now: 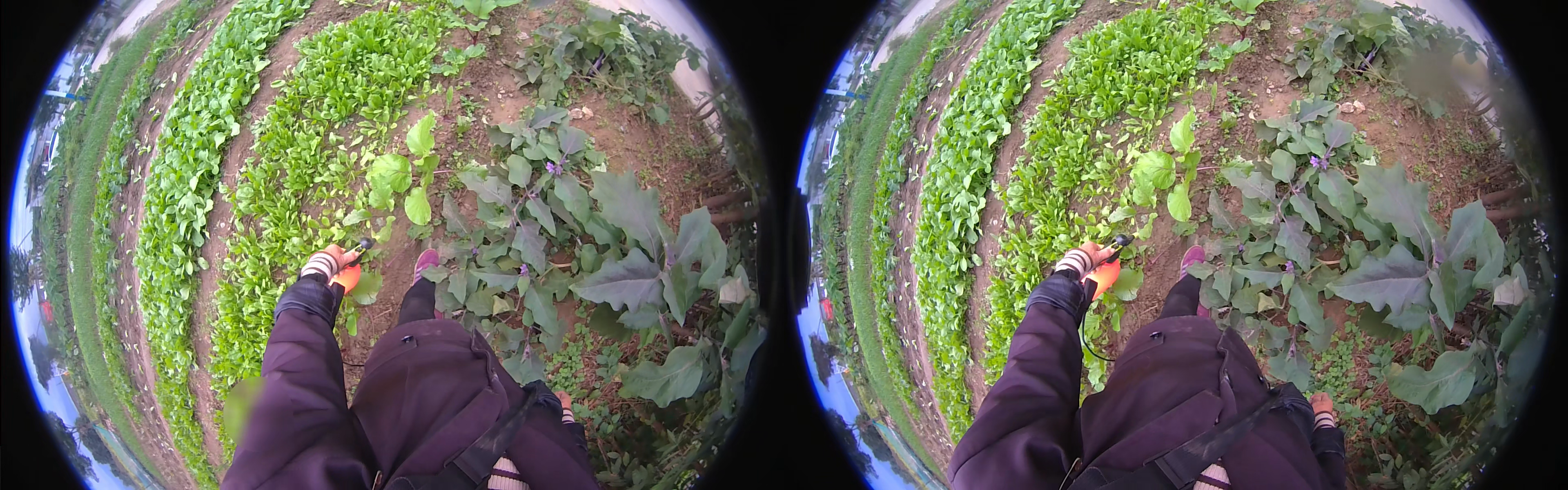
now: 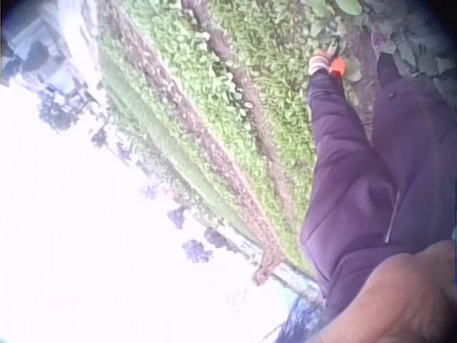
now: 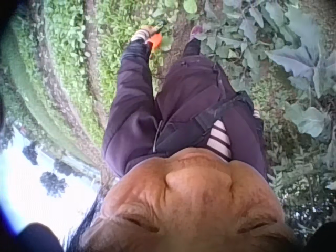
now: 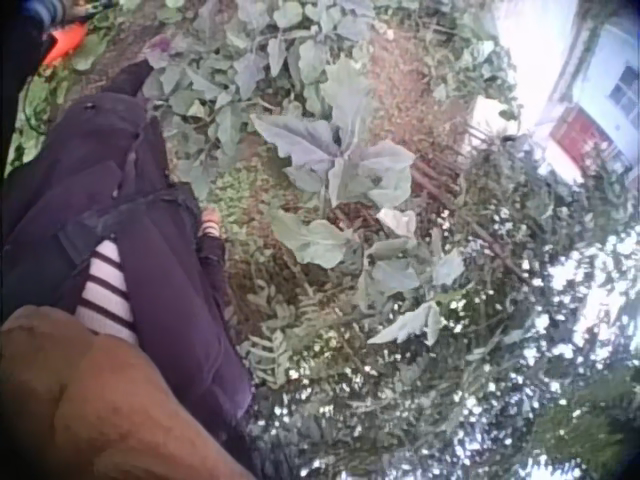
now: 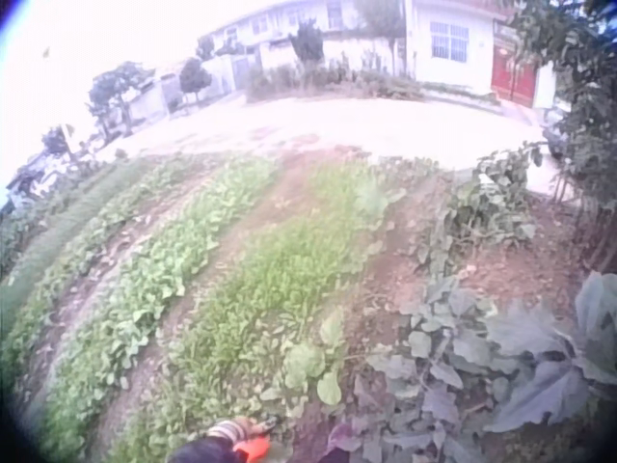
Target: The person walks through a garden and sprays rows of leafy plants with a handheld orange spray bottle. They move along the rows, aiming the nozzle at the foliage and ground, then pause briefly to adjust the nozzle before continuing.
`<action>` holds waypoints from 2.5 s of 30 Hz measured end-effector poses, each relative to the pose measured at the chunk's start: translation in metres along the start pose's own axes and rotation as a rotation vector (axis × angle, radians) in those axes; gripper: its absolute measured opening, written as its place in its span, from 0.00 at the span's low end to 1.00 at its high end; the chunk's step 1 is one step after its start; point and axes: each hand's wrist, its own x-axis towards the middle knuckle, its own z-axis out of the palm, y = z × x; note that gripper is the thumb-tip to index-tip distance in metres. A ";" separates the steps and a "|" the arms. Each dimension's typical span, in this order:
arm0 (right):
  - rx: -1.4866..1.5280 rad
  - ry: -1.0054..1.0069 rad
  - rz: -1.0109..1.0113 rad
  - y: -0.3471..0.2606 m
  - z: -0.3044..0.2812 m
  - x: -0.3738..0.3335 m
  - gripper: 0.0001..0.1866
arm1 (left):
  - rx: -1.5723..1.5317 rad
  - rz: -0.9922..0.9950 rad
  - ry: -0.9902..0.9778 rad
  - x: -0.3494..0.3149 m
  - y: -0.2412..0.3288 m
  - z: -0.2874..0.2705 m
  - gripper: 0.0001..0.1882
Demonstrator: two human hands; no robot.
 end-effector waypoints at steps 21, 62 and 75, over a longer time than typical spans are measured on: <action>0.097 0.036 0.008 0.063 0.032 0.016 0.09 | -0.290 0.027 0.160 0.054 0.089 -0.074 0.26; 0.071 0.092 0.067 0.028 0.063 -0.014 0.07 | 0.269 0.036 0.097 0.115 0.094 -0.054 0.25; 0.139 0.143 0.100 0.026 0.072 -0.030 0.06 | 0.165 -0.083 0.098 0.102 0.135 -0.076 0.30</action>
